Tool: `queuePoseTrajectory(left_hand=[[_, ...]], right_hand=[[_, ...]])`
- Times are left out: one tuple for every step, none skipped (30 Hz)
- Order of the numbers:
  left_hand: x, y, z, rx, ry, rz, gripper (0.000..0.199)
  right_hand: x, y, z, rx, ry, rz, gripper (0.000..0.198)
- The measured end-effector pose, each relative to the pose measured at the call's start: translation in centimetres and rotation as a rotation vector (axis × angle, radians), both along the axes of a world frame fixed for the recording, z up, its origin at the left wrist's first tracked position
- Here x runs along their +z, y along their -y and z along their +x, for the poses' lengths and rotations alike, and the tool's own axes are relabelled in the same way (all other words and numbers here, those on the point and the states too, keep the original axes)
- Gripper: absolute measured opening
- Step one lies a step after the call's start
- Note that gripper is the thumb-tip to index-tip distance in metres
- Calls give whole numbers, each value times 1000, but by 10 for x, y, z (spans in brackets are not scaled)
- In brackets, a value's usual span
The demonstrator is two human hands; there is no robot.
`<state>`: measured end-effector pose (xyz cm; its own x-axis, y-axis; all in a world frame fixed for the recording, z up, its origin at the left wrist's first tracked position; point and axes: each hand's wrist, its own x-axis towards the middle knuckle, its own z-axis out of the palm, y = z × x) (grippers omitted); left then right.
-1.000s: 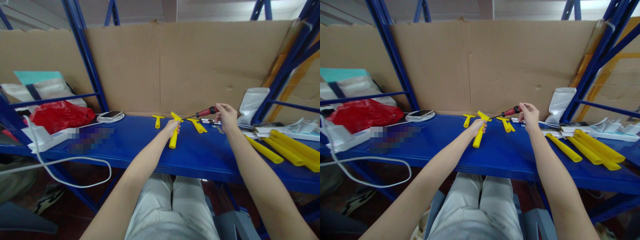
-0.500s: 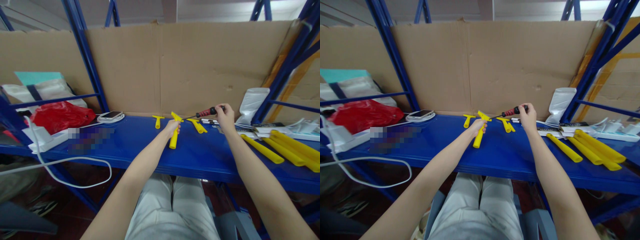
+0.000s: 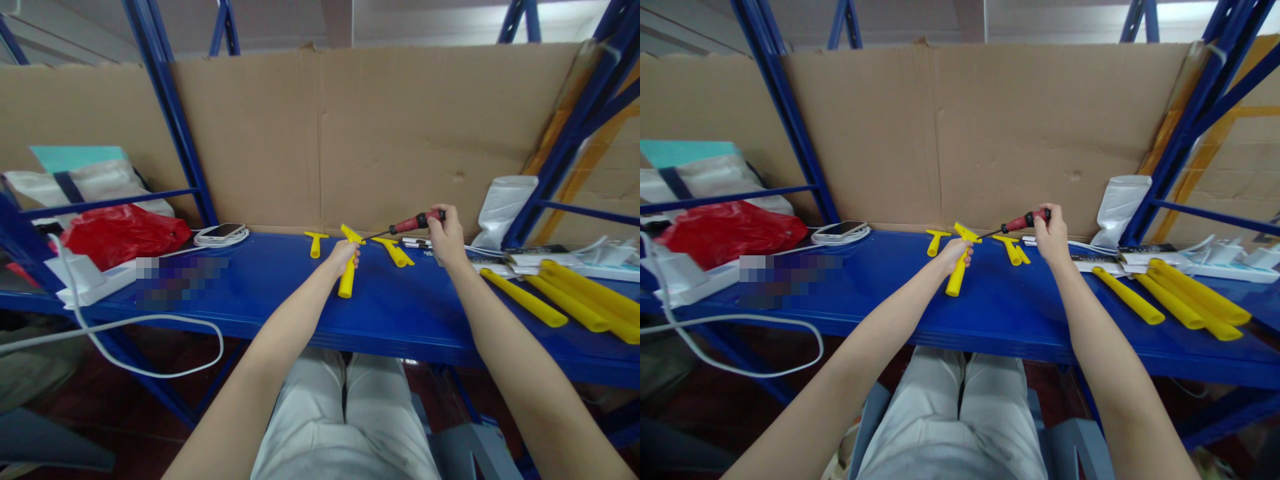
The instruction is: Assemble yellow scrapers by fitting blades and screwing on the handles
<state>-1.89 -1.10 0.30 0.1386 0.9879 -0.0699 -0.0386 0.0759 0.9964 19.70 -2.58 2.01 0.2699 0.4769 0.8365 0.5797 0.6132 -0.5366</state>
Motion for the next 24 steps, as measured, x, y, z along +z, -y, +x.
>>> queuePoseTrajectory(left_hand=[[0, 0, 0, 0, 0, 2, 9], [0, 0, 0, 0, 0, 5, 9], [0, 0, 0, -1, 1, 7, 10], [0, 0, 0, -2, 1, 8, 10], [0, 0, 0, -2, 1, 8, 11], [0, 0, 0, -3, 0, 7, 11], [0, 0, 0, -6, -2, 5, 12], [0, 0, 0, -8, -3, 4, 12], [1, 1, 0, -12, -3, 4, 13], [1, 1, 0, -15, -3, 5, 13], [1, 1, 0, -18, -3, 6, 13], [1, 2, 0, -18, -3, 7, 13], [1, 2, 0, -17, -3, 7, 14], [1, 2, 0, -15, -4, 8, 14], [1, 2, 0, -12, -5, 9, 14], [1, 2, 0, -8, -5, 11, 13], [0, 2, 0, -5, -6, 13, 13], [0, 1, 0, 0, -6, 15, 12], [0, 1, 0, 3, -7, 15, 11], [0, 1, 0, 5, -7, 13, 11], [0, 1, 0, 4, -8, 11, 11], [0, 1, 0, 3, -8, 9, 11], [0, 0, 0, 1, -9, 9, 11], [0, 0, 0, -1, -10, 10, 11]], right_hand=[[0, -1, 0, 17, -23, 8, 20], [0, -2, 0, 43, -58, 15, 22], [1, -3, -1, 77, -102, 16, 24], [1, -4, -1, 116, -152, 7, 27], [2, -4, -2, 154, -204, -12, 29], [3, -4, -3, 185, -253, -37, 32], [5, -4, -4, 207, -300, -65, 33], [6, -3, -5, 222, -343, -89, 35], [7, -2, -6, 233, -383, -109, 36], [9, -1, -7, 244, -421, -126, 37], [10, 1, -7, 262, -455, -146, 38], [11, 2, -7, 289, -484, -171, 38], [13, 4, -7, 326, -508, -201, 39], [14, 6, -6, 371, -529, -234, 38], [15, 8, -6, 421, -549, -265, 38], [16, 9, -6, 472, -567, -291, 36], [17, 11, -6, 520, -580, -309, 35], [19, 12, -6, 560, -590, -320, 33], [19, 13, -6, 591, -593, -323, 31], [20, 13, -6, 612, -590, -321, 30], [20, 13, -6, 623, -581, -315, 30], [20, 12, -6, 627, -570, -309, 30], [19, 11, -5, 624, -557, -300, 31], [18, 10, -5, 615, -543, -291, 32]])
